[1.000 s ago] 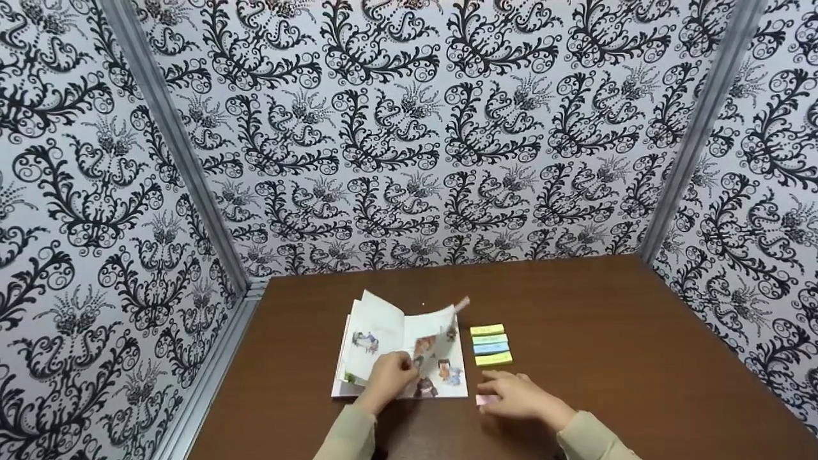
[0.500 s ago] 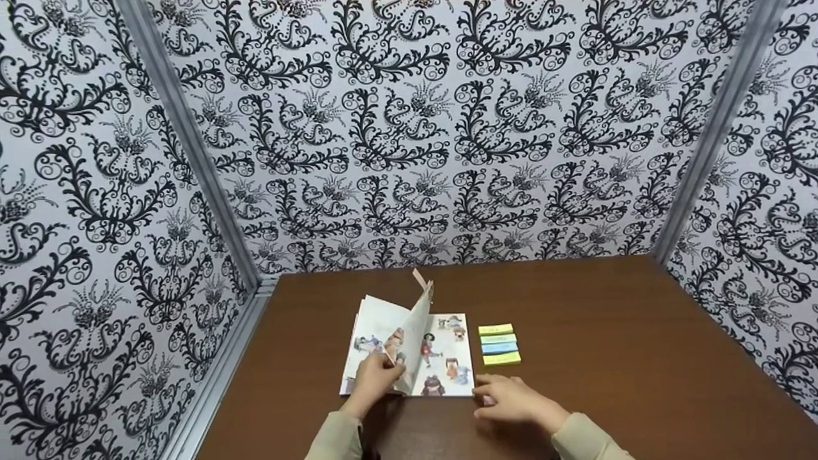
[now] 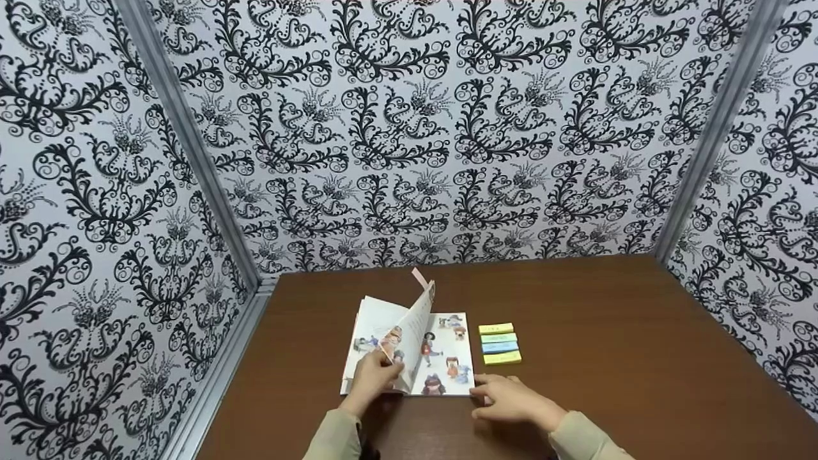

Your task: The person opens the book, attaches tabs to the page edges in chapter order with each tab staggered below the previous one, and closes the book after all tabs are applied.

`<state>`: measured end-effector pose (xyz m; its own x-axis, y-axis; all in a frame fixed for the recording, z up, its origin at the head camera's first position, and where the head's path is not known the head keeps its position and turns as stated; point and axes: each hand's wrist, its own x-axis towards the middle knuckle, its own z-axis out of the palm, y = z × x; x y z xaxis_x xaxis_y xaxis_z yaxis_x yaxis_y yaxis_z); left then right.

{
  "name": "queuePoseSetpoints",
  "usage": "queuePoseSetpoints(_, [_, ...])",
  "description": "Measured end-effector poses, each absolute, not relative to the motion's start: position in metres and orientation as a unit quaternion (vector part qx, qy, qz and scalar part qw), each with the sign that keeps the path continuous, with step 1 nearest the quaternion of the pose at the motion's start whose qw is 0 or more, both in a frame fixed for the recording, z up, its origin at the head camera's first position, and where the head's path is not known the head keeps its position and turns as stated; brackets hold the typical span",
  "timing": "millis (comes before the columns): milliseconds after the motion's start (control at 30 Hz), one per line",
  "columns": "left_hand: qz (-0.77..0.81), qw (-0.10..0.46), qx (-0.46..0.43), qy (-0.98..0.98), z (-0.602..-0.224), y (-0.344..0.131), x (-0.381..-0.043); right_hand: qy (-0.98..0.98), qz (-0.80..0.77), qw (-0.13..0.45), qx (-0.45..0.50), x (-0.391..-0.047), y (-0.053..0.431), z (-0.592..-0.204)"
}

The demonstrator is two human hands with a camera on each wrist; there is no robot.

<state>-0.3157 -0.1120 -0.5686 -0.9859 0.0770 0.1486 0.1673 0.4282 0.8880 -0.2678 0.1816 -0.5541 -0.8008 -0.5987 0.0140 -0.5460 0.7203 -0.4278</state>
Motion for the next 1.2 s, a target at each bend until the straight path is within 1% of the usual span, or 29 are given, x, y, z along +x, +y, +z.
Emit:
queuePoseSetpoints(167, [-0.532, 0.031, -0.067, -0.843, -0.567, -0.108, -0.318, 0.928, -0.199, 0.061, -0.309, -0.268, 0.182, -0.555])
queuePoseSetpoints(433, [-0.516, 0.043, -0.082, -0.852, -0.568, -0.104, -0.322, 0.929, -0.189, 0.057, -0.312, -0.269, 0.182, -0.556])
queuePoseSetpoints(533, [-0.516, 0.048, -0.109, -0.848, -0.569, -0.103, -0.326, 0.93, -0.19, 0.053, -0.309, -0.27, 0.181, -0.556])
queuePoseSetpoints(600, [-0.502, 0.056, -0.145, -0.851, -0.57, -0.102, -0.33, 0.932, -0.187, 0.05, -0.307, -0.27, 0.18, -0.555])
queuePoseSetpoints(767, [-0.406, 0.069, -0.235, -0.88, -0.567, -0.096, -0.337, 0.932, -0.18, 0.057, -0.309, -0.269, 0.18, -0.554])
queuePoseSetpoints(967, [-0.224, 0.087, -0.323, -0.915, -0.56, -0.074, -0.341, 0.93, -0.172, 0.058, -0.319, -0.268, 0.173, -0.556])
queuePoseSetpoints(1067, [-0.158, 0.096, -0.349, -0.919, -0.563, -0.064, -0.342, 0.928, -0.169, 0.059, -0.326, -0.268, 0.169, -0.558])
queuePoseSetpoints(1200, [-0.13, 0.088, -0.36, -0.92, -0.569, -0.059, -0.344, 0.929, -0.165, 0.064, -0.326, -0.268, 0.168, -0.558])
